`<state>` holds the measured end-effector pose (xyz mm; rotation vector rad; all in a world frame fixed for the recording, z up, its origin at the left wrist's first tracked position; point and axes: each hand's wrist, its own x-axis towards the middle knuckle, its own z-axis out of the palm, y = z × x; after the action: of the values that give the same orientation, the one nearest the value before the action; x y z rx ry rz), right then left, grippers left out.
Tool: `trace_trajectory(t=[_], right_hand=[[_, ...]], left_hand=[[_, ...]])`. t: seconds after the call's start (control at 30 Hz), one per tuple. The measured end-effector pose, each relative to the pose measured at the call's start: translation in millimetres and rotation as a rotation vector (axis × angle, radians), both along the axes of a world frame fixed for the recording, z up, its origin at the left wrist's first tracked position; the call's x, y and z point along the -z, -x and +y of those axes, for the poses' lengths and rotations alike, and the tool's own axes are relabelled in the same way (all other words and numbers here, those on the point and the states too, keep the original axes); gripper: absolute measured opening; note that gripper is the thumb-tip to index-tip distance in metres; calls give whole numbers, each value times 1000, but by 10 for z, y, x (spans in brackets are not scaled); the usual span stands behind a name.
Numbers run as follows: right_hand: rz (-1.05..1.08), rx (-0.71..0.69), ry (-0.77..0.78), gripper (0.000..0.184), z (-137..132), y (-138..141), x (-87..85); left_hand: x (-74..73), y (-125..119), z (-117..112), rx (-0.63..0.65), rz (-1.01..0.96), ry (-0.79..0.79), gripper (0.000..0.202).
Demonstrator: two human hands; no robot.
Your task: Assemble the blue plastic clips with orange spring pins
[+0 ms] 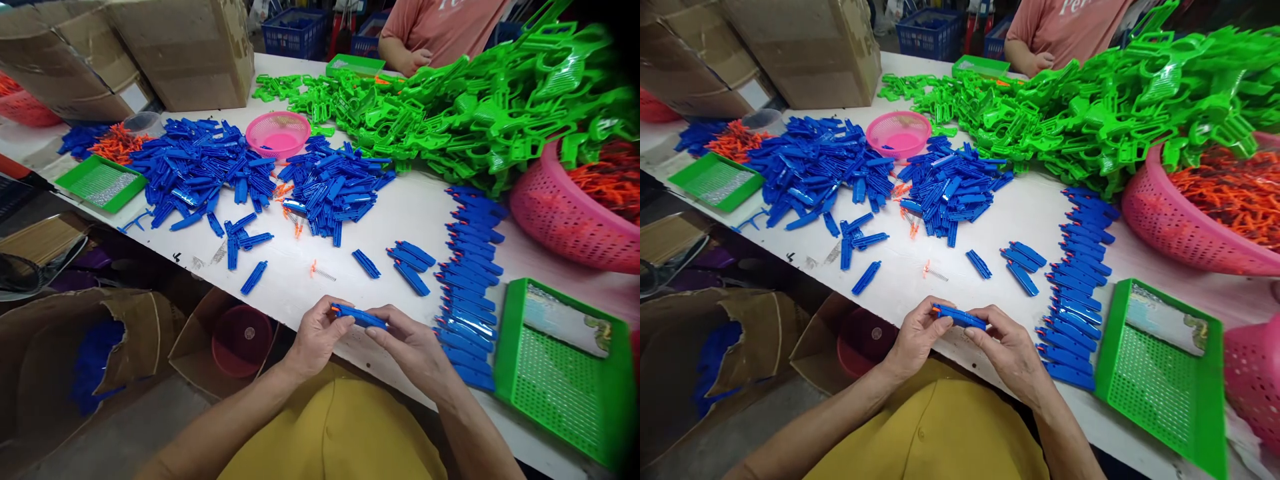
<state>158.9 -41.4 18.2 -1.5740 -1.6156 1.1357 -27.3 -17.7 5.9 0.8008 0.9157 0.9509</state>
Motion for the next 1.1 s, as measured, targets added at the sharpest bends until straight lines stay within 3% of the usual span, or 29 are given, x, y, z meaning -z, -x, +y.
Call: trace_trajectory(t=[0.2, 0.33, 0.47, 0.57, 0.63, 0.7, 0.77, 0.83, 0.97, 1.1], right_hand=[[-36, 37, -59, 28, -15, 72, -5], [-100, 34, -69, 28, -50, 121, 87], [-356, 8, -264, 28, -79, 99, 204], [-506, 5, -406, 23, -54, -25, 235], [-614, 98, -471, 26, -23, -175, 242], [-750, 190, -501, 31, 10, -360, 262], [-882, 202, -508, 35, 52, -547, 299], [-988, 196, -507, 36, 120, -697, 338], [-1108, 247, -481, 35, 354, -801, 347], [-986, 221, -509, 30, 571, -602, 299]], left_hand=[[-25, 34, 31, 27, 48, -26, 23], [14, -10, 89, 2, 36, 26, 27], [102, -78, 78, 7, 86, 96, 28], [115, 12, 70, 51, 161, 32, 40], [93, 194, 120, 44, 320, -116, 38], [67, 464, 231, 1, 599, -325, 28], [55, 779, 387, -101, 900, -611, 24], [67, 1080, 548, -169, 1160, -777, 29], [158, 1476, 745, -158, 1495, -840, 45], [237, 1589, 759, -73, 1599, -809, 44]])
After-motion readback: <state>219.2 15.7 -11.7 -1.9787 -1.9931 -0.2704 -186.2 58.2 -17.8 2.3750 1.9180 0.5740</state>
